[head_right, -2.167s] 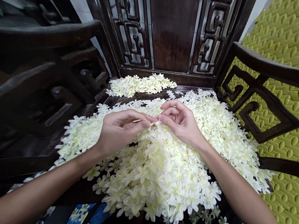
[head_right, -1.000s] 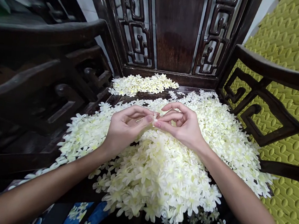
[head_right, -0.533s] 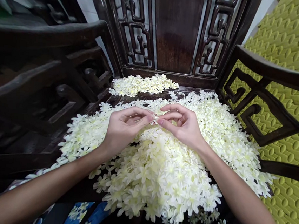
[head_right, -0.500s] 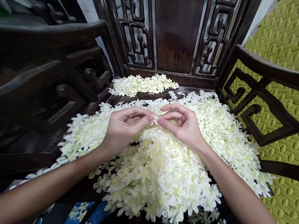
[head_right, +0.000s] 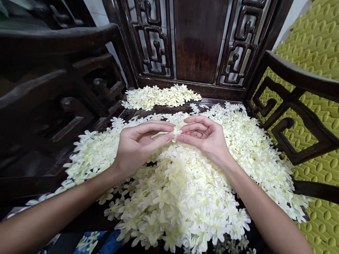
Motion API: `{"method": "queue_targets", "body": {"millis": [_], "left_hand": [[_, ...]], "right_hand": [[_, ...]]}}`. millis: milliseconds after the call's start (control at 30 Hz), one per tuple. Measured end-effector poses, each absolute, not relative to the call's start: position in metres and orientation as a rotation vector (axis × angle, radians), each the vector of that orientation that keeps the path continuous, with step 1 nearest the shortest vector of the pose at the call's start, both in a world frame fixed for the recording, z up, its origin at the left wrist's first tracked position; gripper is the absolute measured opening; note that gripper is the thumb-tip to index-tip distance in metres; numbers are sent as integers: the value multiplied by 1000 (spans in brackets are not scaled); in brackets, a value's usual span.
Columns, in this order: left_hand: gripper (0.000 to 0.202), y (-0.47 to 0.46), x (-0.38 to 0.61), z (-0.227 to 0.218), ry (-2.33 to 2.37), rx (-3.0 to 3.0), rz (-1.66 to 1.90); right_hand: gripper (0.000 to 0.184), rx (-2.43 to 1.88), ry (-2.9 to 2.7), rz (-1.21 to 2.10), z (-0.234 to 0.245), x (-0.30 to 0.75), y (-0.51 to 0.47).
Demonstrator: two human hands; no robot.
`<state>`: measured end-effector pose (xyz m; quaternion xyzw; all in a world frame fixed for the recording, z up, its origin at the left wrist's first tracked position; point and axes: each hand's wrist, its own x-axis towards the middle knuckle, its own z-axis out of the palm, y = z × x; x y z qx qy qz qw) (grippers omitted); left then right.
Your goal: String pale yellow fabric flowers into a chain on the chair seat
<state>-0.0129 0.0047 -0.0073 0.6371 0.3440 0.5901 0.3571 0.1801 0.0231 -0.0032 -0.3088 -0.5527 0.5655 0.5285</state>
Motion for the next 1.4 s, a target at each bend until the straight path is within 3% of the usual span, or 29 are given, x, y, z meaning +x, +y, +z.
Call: {"method": "queue_targets", "body": {"millis": [167, 333, 667, 1133, 1400], "left_hand": [[12, 4, -12, -10, 836, 1606, 1498], [11, 4, -12, -12, 786, 1654, 1516], [31, 3, -15, -17, 659, 1833, 1524], [34, 8, -17, -17, 604, 2136, 1648], [18, 0, -16, -10, 719, 2064, 1515]], "right_hand": [[46, -750, -1331, 1381, -3, 180, 22], [54, -702, -1292, 1439, -5, 183, 23], [56, -663, -1234, 1529, -5, 184, 25], [53, -633, -1289, 1613, -2, 184, 23], [56, -656, -1348, 1561, -4, 184, 23]]}}
